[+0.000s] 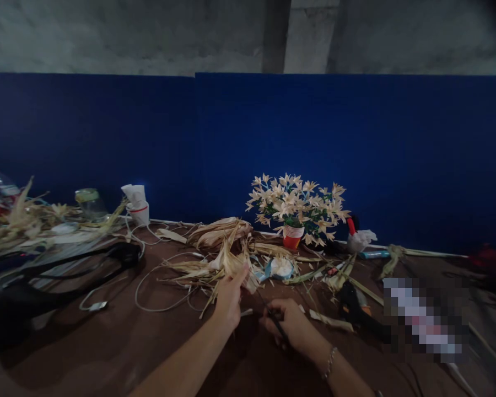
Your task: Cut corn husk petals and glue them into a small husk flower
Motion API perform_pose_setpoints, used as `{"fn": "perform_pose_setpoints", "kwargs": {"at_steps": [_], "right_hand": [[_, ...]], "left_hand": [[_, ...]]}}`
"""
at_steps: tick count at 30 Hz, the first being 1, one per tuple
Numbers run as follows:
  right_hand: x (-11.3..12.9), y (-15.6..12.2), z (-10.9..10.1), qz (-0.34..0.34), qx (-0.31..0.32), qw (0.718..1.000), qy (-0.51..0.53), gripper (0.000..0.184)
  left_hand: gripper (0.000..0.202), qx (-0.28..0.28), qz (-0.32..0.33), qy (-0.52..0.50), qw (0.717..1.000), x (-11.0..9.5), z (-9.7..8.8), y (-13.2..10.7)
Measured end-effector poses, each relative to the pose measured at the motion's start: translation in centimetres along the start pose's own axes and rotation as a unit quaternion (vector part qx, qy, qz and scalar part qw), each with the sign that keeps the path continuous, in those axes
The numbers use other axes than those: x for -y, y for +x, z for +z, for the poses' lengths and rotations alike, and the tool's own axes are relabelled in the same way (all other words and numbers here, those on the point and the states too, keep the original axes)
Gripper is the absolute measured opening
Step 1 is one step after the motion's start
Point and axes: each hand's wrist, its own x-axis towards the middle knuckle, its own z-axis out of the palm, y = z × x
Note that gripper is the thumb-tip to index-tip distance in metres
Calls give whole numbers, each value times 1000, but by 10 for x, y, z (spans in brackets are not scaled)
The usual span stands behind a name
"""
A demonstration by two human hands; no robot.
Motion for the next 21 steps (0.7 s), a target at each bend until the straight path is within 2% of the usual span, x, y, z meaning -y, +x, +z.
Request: {"fn": "perform_pose_setpoints", "kwargs": {"at_steps": [8,21], "right_hand": [[2,0,4,-14,0,1000,12,19],[4,-1,3,0,9,1000,15,21]], "left_hand": [[34,-7,-11,-27,1000,5,-3,4],[37,-4,-24,-43,999,5,-2,3]]}}
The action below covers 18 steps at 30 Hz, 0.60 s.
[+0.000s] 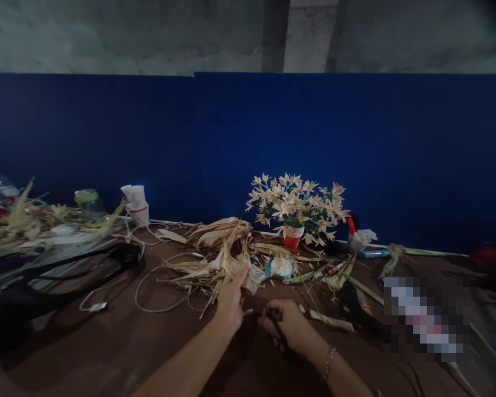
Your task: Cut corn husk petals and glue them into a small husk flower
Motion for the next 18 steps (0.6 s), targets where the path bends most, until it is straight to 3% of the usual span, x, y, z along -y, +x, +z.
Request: {"fn": "perform_pose_setpoints", "kwargs": {"at_steps": [4,6,11,18], "right_hand": [[-1,-2,-9,-8,29,999,30,25],[0,-2,-13,-37,16,996,75,29],[4,4,-10,-123,-122,960,220,41],[5,8,1,-112,-210,924,300,43]], "left_hand": [[37,-8,4,-27,1000,-4,-2,4],[36,-2,4,-39,999,-6,-2,5],[35,45,-16,12,999,-1,2,-7],[31,132,-46,60,988,14,8,-23]]}}
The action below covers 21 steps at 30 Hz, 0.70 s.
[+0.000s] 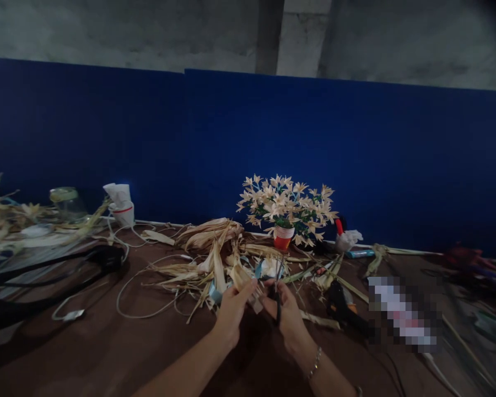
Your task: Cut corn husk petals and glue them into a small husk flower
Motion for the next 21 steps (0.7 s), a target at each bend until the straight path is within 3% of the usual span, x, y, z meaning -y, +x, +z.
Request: {"fn": "perform_pose_setpoints", "kwargs": {"at_steps": [6,15,18,21], "right_hand": [[6,1,0,17,30,999,21,43],[0,7,-10,32,27,999,21,49],[8,9,-20,37,74,995,-51,44],[20,8,-30,70,160,972,-155,39]], "left_hand": [[28,-6,5,-9,1000,5,-2,3],[30,4,-12,11,1000,-1,-5,6],[29,-14,29,23,999,-6,-9,10],[28,-39,64,21,997,-11,-15,17]]}}
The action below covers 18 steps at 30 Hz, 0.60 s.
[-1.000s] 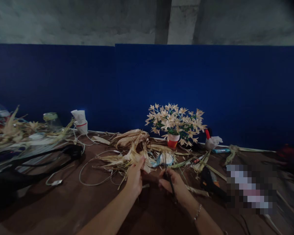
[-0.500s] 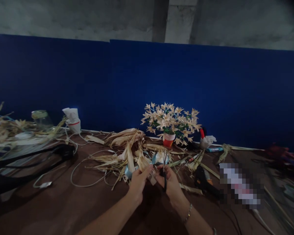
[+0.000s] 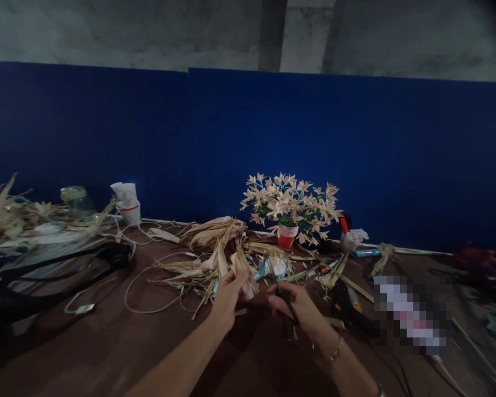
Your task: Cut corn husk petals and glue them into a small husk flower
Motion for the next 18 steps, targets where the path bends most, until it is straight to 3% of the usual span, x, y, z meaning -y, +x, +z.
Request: {"fn": "perform_pose_setpoints", "kwargs": {"at_steps": [3,5,18], "right_hand": [[4,-5,-8,72,95,991,-61,40],[3,-6,-11,96,126,984,-84,40],[-3,-4,-17,117,142,980,-79,38]], "left_hand": [[25,-26,16,-1,1000,-5,-4,7],[25,-44,18,1,999,-8,-5,9],[27,-20,13,9,1000,-3,-10,16]]}}
